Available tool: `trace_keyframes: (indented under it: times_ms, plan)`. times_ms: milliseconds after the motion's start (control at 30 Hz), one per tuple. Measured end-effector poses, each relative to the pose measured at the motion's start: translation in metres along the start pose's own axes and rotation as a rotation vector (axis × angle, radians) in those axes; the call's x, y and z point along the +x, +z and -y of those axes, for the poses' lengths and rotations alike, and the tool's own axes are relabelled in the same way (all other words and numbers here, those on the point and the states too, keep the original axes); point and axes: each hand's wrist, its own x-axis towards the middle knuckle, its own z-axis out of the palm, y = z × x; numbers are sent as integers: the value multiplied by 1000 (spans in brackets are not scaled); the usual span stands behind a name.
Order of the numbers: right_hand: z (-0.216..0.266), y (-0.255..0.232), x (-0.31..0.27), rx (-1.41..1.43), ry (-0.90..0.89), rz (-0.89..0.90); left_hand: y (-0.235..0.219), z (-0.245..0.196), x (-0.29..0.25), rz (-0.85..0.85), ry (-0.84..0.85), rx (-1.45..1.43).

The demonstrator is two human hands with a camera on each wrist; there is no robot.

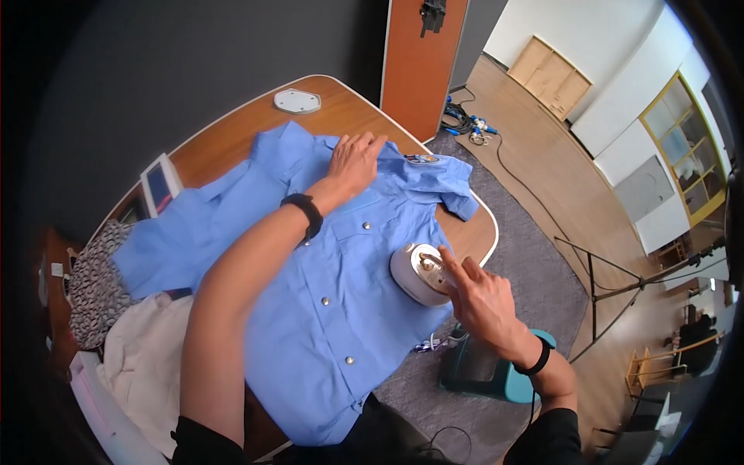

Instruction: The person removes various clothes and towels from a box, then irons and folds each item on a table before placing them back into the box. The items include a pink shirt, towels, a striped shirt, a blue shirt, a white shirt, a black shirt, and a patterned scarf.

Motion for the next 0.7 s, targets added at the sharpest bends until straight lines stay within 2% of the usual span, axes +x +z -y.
trace_keyframes:
  times_ms: [67,167,233,300,333,400,433,533,633,700]
  plan:
    - [1,-4,1,3,14,11,-22,-7,-26,96,5,55]
    - [-4,-1,2,16,12,-10,-67,-45,-89,415,-36,117]
    - [-15,6,6,-15,14,-27,-98,-80,-146,485,55,107]
    - [-25,8,12,-40,48,-30,-128,-112,-201,622,35,55]
    - [-27,8,15,-23,132,-29,-141,-127,-223,663,-11,99]
    - [-37,6,23,-35,167,-17,-162,-153,-264,753,-101,176]
    - [-45,11,27,-54,171,-28,-158,-150,-286,761,-139,147]
    - [-60,20,40,-131,164,-95,-164,-154,-312,657,-219,136]
    - [-36,5,43,-235,120,-70,-150,-149,-330,508,-186,108]
    - [-13,-3,38,-257,84,-114,-151,-148,-331,508,-191,102]
